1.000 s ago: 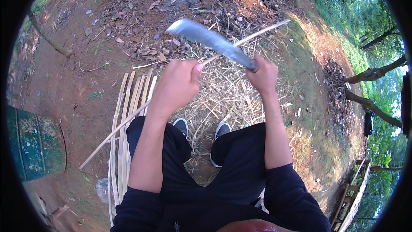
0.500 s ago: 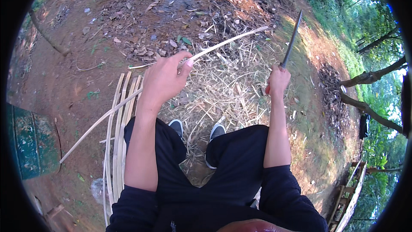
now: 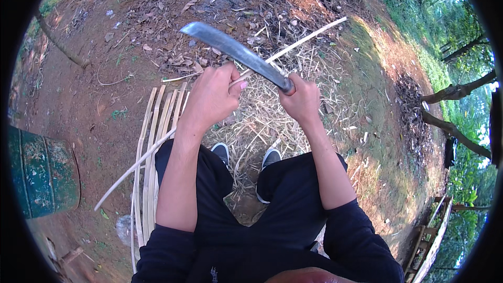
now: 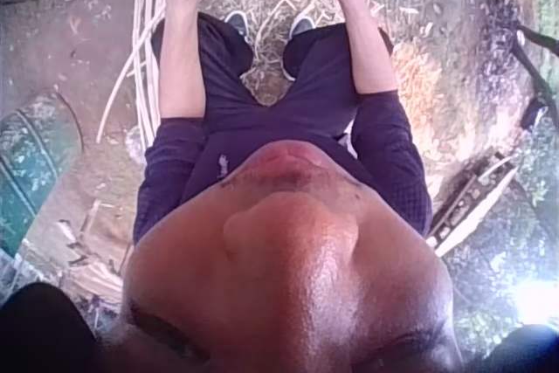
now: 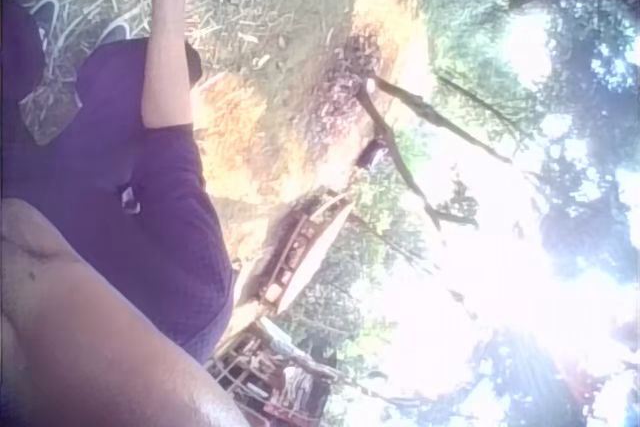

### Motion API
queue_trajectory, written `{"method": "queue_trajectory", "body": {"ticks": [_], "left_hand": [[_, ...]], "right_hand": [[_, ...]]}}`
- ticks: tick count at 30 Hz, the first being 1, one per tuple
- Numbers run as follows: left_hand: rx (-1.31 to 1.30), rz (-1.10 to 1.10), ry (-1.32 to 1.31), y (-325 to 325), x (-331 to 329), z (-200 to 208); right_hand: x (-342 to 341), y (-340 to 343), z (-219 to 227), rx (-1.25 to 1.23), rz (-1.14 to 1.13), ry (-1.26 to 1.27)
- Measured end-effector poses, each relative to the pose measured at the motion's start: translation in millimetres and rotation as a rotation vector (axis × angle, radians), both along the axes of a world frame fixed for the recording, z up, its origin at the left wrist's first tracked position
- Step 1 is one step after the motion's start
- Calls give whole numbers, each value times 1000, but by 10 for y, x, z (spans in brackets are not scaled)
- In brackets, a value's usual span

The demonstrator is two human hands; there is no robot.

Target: The person whittles a thin piece of bamboo using a large blade, repeatedly scraping and peeling away small shavings from the surface.

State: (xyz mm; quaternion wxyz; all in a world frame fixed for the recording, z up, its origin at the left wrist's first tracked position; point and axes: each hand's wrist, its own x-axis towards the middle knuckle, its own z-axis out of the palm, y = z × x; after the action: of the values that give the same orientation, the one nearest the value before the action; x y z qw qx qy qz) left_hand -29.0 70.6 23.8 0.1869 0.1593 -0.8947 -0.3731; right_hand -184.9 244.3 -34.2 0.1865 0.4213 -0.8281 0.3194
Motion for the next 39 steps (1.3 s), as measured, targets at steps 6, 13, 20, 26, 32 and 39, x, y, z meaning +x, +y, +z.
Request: {"method": "queue_trajectory", "body": {"ticks": [6,13,20,26,32,39], "left_hand": [[40,-8,-36,92,8,147],[22,-45,111,35,-7,29],[99,-54,3,93,-5,160],[107,-43,141,86,-31,60],[60,-9,107,52,-11,26],[94,-98,86,69,-15,114]], "right_hand": [[69,-66,-49,19,20,0],[20,17,0,23,-9,93],[-43,71,33,9,-45,120],[-69,86,52,-22,-24,89],[-197,241,183,-71,73,-526],[-285,443,227,-577,570,-1550]]}}
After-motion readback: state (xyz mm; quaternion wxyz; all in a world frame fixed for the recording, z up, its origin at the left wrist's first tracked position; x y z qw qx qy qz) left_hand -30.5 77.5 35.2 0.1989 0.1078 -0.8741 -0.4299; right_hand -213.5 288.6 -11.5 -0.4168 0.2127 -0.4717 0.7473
